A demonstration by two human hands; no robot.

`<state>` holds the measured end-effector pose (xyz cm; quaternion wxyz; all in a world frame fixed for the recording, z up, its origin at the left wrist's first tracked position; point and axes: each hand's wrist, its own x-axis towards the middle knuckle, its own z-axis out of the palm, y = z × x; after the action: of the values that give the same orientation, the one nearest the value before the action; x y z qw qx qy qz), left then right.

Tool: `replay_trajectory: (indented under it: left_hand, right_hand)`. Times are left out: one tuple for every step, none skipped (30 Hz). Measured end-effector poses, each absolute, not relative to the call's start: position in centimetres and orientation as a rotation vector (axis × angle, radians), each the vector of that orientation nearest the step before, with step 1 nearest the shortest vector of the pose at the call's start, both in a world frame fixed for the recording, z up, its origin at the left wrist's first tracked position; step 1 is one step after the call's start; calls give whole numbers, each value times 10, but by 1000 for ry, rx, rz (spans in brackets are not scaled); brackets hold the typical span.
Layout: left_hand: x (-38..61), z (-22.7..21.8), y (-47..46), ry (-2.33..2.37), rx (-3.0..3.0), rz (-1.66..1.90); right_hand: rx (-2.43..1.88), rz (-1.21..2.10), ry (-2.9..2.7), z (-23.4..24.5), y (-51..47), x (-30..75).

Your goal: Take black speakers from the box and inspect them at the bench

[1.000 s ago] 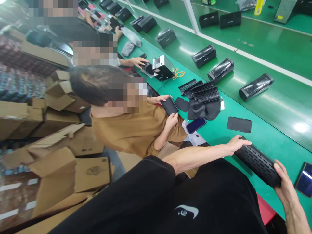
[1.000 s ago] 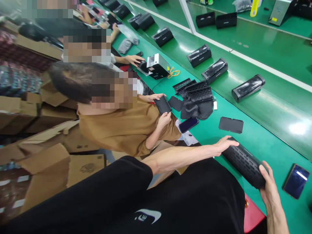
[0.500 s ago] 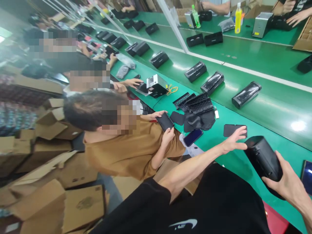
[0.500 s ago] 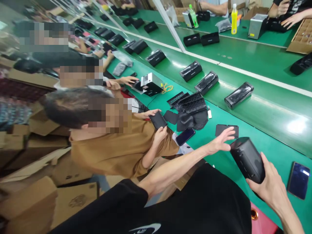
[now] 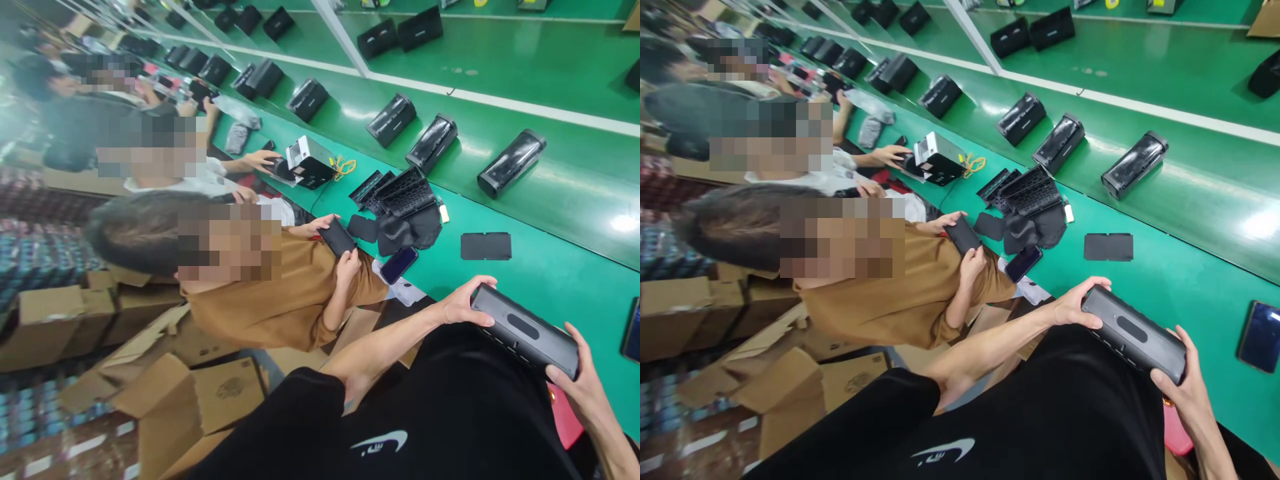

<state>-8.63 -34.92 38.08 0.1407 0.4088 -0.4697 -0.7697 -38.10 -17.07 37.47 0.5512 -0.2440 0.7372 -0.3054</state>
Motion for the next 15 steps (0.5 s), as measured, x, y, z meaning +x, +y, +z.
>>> replay_trajectory:
  left_hand:
    - [-86,382,-348,-1355,1211,-2235]
    - [-86,384,-347,-1360,1235,-2246]
    - [-86,385,-346,-1366,1251,-2254]
    - [-87,386,-345,-1366,1260,-2260]
    - [-88,387,-345,-1355,1265,-2268]
    - [-89,387,-345,-1333,1271,-2278]
    - [-89,387,-345,-1305,1282,-2287]
    - [-90,386,-345,-1278,1298,-2292]
    - [-90,385,-345,-1258,1316,-2293]
    - [-90,384,-345,-1248,1330,-2298]
    - [-89,382,-345,-1247,1335,-2304]
    - [-88,381,-345,-1248,1331,-2312]
    - [-86,379,-345,-1253,1316,-2324]
    - [-85,378,-345,-1258,1294,-2335]
    - [-83,377,-344,-1267,1267,-2339]
  right_hand:
    - [-513,-747,1753,373,-167,-376]
    - [-459,-773,1759,372,-165,-371]
    - [-407,-801,1754,371,-166,-367]
    - [-356,-825,1738,372,-167,-363]
    - [-306,-847,1717,373,-170,-360]
    - [-261,-868,1697,375,-174,-358]
    - [-220,-883,1681,377,-177,-356]
    - [-184,-890,1671,379,-181,-354]
    - [-156,-887,1666,381,-183,-353]
    - [-139,-878,1660,383,-185,-353]
    - [-132,-859,1649,385,-186,-353]
    - [-130,-836,1629,385,-186,-355]
    - [-134,-819,1606,385,-184,-356]
    - [-143,-813,1585,384,-182,-359]
    - [-157,-809,1571,383,-180,-361]
